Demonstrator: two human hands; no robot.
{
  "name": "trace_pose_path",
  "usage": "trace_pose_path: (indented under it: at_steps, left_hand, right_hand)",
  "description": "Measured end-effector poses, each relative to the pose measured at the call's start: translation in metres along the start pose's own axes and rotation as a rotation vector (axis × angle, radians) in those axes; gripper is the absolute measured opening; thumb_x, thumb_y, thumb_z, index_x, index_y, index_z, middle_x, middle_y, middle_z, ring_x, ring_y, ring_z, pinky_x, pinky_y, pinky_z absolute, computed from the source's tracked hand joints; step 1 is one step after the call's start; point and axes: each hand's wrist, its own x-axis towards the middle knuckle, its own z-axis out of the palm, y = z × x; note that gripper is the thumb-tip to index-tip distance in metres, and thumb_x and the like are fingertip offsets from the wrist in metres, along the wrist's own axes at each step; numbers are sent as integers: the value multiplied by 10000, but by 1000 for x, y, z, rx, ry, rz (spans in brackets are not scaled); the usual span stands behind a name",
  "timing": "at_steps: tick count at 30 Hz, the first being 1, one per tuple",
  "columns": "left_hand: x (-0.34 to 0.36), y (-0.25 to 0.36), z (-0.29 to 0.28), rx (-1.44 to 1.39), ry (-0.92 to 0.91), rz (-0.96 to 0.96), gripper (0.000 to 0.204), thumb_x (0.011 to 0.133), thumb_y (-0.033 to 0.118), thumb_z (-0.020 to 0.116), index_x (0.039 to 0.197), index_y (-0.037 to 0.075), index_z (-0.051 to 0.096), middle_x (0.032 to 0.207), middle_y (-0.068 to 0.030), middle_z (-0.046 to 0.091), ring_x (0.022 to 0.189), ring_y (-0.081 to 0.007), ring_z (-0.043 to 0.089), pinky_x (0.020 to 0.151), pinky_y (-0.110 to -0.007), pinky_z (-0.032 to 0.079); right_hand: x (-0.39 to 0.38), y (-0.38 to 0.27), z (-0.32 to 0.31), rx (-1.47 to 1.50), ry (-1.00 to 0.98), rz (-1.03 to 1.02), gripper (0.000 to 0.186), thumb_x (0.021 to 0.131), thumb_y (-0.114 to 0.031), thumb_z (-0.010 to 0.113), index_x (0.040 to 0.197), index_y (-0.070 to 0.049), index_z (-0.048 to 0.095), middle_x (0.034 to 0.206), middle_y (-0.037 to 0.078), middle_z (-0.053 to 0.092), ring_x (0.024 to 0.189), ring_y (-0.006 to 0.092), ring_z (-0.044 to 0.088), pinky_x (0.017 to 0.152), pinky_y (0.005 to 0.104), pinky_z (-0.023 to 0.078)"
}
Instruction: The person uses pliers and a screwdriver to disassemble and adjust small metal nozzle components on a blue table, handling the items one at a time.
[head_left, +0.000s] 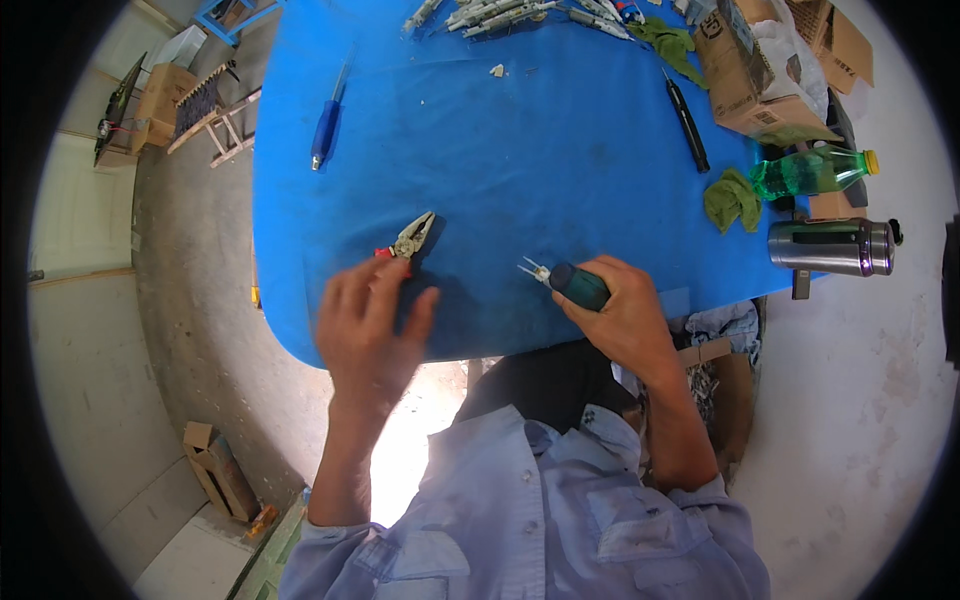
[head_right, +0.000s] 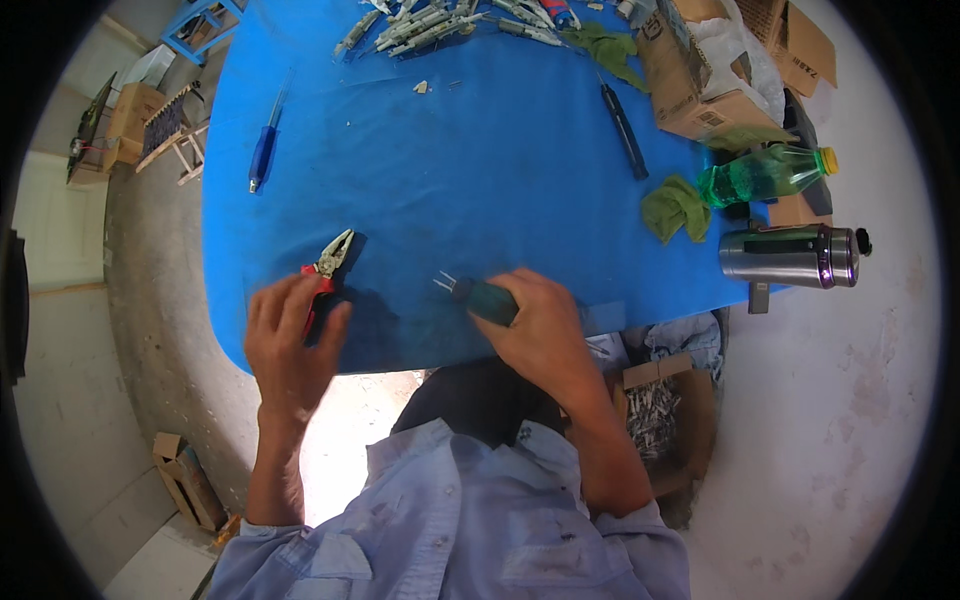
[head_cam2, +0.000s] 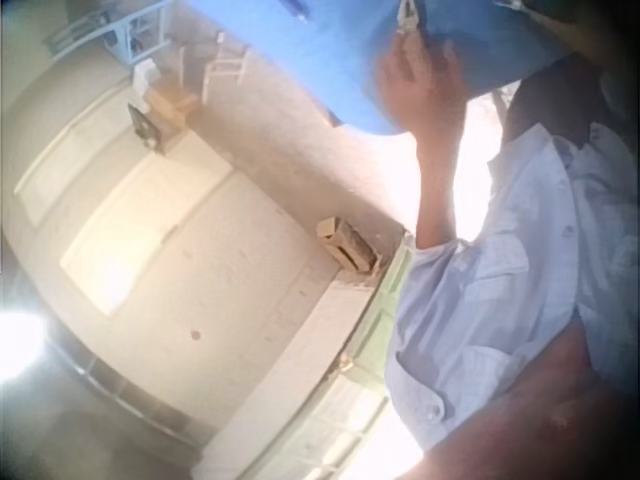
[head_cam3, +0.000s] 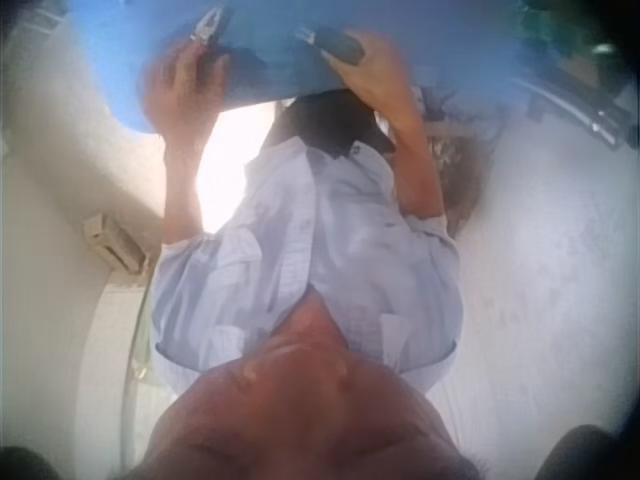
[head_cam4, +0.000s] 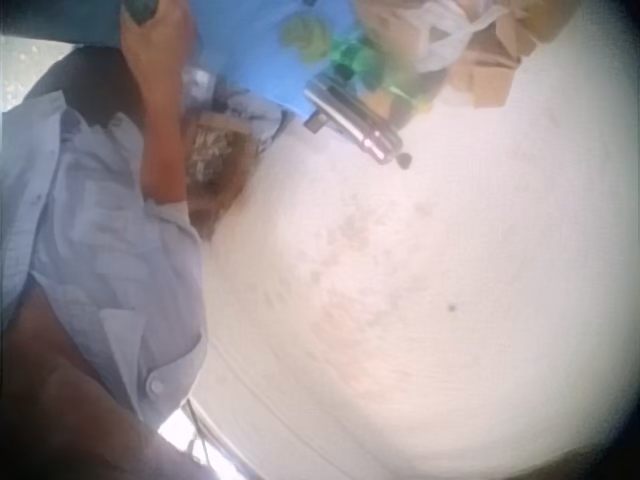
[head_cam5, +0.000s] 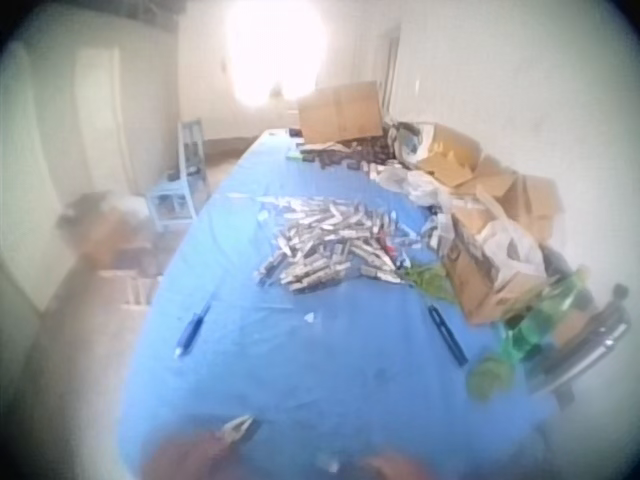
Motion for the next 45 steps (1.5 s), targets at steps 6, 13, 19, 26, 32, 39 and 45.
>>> trace_pose_path:
  at_steps: [6, 13, 19, 26, 32, 39, 45]
  left_hand:
    - [2, 55, 26, -860, -318, -392, 230, 916, 134, 797, 1067, -27, 733, 841, -89, 733, 666, -133, 679, 577, -261, 529]
    - [8, 60, 34, -1295, -575, -842, 250, 1011, 241, 703, 1060, -3, 733, 866, -48, 735, 691, -100, 659, 614, -258, 534]
    - [2, 68, 39, -1440, -482, -922, 174, 1031, 151, 663, 1038, -16, 711, 846, -85, 733, 665, -115, 678, 565, -247, 547]
    - [1, 78, 39, -1442, -452, -964, 159, 1015, 135, 658, 992, -20, 687, 828, -97, 721, 662, -132, 677, 566, -267, 548]
    - [5, 75, 41, -1351, -505, -914, 160, 1005, 143, 655, 960, -8, 682, 796, -84, 711, 637, -117, 659, 545, -258, 526]
    - [11, 67, 39, -1290, -641, -892, 197, 974, 191, 653, 971, -5, 673, 791, -52, 684, 663, -103, 639, 572, -257, 506]
    - [11, 64, 45, -1204, -630, -784, 178, 946, 162, 668, 950, -15, 672, 728, -59, 664, 646, -120, 635, 566, -299, 494]
  right_hand:
    - [-10, -8, -10, 168, -89, 81, 249, 854, -138, 811, 1033, 18, 734, 931, 131, 693, 830, 266, 688, 743, 359, 520]
    - [-25, -11, -8, 287, -77, 91, 240, 843, -74, 823, 1042, 19, 728, 998, 112, 721, 925, 218, 706, 811, 329, 541]
    - [-31, -8, -4, 314, -43, 38, 245, 839, -60, 823, 1046, 22, 721, 1023, 122, 726, 940, 228, 707, 831, 335, 544]
    - [-41, -1, -3, 501, -86, 264, 192, 903, -120, 803, 1036, -1, 732, 926, 35, 713, 864, 111, 651, 772, 285, 523]
    - [-40, 6, -1, 482, -91, 280, 189, 928, -147, 791, 1050, -14, 737, 877, -7, 698, 828, 75, 618, 744, 269, 514]
    - [-37, 12, 2, 388, -29, 181, 208, 907, -81, 812, 1078, 9, 734, 981, 29, 714, 880, 81, 634, 790, 252, 526]
    - [-33, 10, 5, 194, 43, -19, 220, 854, -8, 806, 1055, 14, 720, 1039, 107, 705, 915, 196, 691, 813, 312, 543]
